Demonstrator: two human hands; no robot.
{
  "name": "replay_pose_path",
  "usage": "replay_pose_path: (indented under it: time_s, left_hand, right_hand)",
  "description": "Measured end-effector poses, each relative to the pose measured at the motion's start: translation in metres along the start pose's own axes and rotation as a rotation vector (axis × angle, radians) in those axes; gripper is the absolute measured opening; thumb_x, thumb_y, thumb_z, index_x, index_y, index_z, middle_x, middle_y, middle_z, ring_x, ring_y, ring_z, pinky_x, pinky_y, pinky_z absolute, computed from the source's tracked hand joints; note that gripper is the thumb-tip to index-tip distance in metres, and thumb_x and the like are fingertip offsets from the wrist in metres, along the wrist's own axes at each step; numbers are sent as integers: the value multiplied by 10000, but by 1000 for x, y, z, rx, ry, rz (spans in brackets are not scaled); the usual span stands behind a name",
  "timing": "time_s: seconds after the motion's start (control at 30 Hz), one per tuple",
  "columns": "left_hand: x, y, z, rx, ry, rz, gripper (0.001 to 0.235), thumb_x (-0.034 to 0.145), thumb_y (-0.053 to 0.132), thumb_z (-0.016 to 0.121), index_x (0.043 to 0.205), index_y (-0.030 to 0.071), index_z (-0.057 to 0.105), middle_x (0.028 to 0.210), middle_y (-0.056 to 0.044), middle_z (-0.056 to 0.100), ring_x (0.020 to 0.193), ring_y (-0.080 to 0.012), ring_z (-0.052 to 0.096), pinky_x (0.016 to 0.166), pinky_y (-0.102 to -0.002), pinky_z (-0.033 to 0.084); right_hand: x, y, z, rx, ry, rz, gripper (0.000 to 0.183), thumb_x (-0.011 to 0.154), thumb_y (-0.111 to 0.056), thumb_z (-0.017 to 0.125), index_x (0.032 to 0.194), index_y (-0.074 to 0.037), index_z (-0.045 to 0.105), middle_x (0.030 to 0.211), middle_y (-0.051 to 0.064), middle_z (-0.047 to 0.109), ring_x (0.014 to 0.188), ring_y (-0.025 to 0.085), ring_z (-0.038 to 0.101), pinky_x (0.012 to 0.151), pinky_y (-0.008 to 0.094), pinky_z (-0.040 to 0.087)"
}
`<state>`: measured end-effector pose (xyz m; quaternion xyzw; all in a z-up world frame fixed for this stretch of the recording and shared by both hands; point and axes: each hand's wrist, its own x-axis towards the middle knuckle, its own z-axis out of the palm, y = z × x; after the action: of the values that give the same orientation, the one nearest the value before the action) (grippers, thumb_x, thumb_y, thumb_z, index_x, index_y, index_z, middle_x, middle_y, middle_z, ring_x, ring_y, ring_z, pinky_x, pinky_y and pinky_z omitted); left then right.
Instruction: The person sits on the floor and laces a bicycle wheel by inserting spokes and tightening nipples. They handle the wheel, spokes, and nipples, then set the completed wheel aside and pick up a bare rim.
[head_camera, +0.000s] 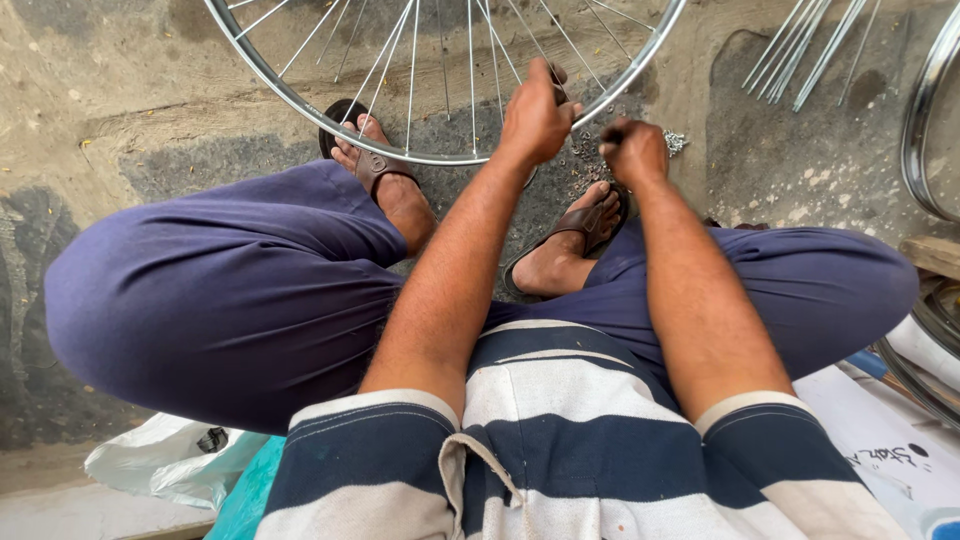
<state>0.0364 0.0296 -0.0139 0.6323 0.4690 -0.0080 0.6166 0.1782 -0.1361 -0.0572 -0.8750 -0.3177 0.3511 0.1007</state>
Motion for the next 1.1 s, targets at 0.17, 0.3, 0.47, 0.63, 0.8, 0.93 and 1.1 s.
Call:
replay_pose_path:
  time_s: [0.17, 0.3, 0.47, 0.63, 0.8, 0.93, 1.1]
  left_hand:
    - [0, 0, -4, -28, 51, 125, 474, 858, 155, 787, 1192, 29, 474, 947, -125, 742, 899, -276, 746, 797, -425, 567]
    - [-5, 2, -7, 80, 23, 24, 476, 867, 174, 794, 1193, 42, 473, 937, -146, 720, 882, -293, 729, 765, -439, 567]
    - [-3, 3, -11, -34, -26, 73, 480, 869, 151, 748, 1226, 43, 446, 964, -138, 745, 903, -270, 754, 784, -412, 595]
    - [-2, -2, -7, 157, 14, 27, 512, 901, 219, 777, 1225, 39, 424, 937, -174, 711, 861, -291, 731, 748, -425, 576]
    - [-3, -3, -9, -166, -24, 164, 476, 865, 98, 733, 1226, 36, 430, 957, -130, 775, 900, -246, 783, 780, -384, 612]
    - [-5, 2, -8, 139, 55, 64, 535, 868, 196, 814, 1219, 43, 441, 906, -162, 729, 846, -314, 729, 764, -446, 549]
    - [-6, 2, -8, -59, 13, 60, 486, 834, 107, 769, 1208, 66, 460, 936, -133, 765, 906, -303, 763, 771, -435, 582]
  right_hand:
    - [11, -5, 20, -238, 24, -8, 190, 832, -117, 791, 1012, -172, 809, 1013, 113, 774, 890, 290, 737, 799, 432, 573]
    - [9, -5, 34, -345, 70, -119, 113, 852, -101, 738, 929, -149, 806, 917, 132, 751, 824, 326, 725, 720, 470, 571]
    - [12, -3, 41, -486, 140, -212, 90, 808, -166, 785, 857, -91, 783, 837, 152, 716, 749, 346, 714, 654, 464, 566]
    - [14, 7, 38, -263, 26, 56, 53, 886, -161, 766, 918, -125, 791, 891, 103, 765, 788, 265, 729, 708, 428, 559]
    - [10, 16, 25, -207, 84, 32, 84, 866, -154, 780, 946, -149, 806, 943, 89, 788, 822, 234, 746, 757, 409, 561]
    - [10, 10, 30, -315, 107, -126, 75, 853, -174, 806, 913, -130, 806, 921, 127, 753, 822, 290, 717, 730, 440, 556]
    - [12, 14, 47, -425, 81, -190, 66, 915, -132, 769, 947, -87, 734, 877, 133, 724, 785, 282, 709, 683, 436, 560]
